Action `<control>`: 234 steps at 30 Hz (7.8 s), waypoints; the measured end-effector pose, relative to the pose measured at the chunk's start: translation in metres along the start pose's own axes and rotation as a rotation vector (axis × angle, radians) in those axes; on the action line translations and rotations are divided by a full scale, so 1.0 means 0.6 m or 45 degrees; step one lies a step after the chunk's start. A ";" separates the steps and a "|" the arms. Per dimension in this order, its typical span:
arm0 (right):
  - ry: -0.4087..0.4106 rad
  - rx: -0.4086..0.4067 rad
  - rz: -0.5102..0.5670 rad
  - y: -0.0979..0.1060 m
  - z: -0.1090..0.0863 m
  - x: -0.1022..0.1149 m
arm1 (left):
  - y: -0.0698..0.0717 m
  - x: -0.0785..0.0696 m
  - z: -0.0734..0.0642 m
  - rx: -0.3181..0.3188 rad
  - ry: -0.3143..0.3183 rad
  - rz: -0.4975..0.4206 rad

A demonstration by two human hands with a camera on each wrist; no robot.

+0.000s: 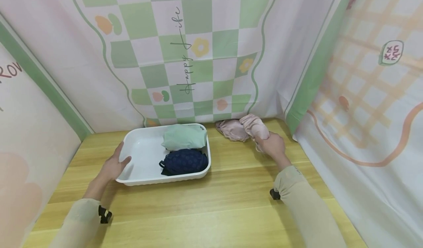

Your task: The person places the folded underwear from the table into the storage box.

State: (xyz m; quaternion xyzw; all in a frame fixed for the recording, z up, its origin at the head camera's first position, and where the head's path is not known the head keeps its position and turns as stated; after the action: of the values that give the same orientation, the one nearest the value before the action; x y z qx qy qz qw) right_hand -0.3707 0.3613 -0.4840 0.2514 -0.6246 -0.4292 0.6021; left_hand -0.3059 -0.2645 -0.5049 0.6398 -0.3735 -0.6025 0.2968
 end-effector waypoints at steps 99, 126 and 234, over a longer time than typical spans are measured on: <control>0.341 0.100 0.240 -0.025 -0.078 0.263 | 0.000 -0.003 -0.004 0.008 0.031 -0.009; 0.388 0.206 0.226 -0.046 -0.097 0.329 | -0.002 0.001 0.001 0.011 0.035 -0.022; 0.774 0.392 0.010 -0.182 -0.160 0.584 | 0.000 0.002 0.000 -0.025 0.003 -0.005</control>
State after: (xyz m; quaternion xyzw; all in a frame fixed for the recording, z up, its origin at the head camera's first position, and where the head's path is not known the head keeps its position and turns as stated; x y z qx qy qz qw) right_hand -0.3517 -0.0075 -0.3965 0.4535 -0.4751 -0.2329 0.7172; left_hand -0.3060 -0.2655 -0.5052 0.6384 -0.3658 -0.6059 0.3023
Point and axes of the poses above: each hand's wrist, its own z-axis towards the middle knuckle, its own y-axis out of the back of the hand, x = y × z, the point moved 6 cm from there along z, towards the middle knuckle, and after that the axes turned 6 degrees about -y, right-handed, at the moved point
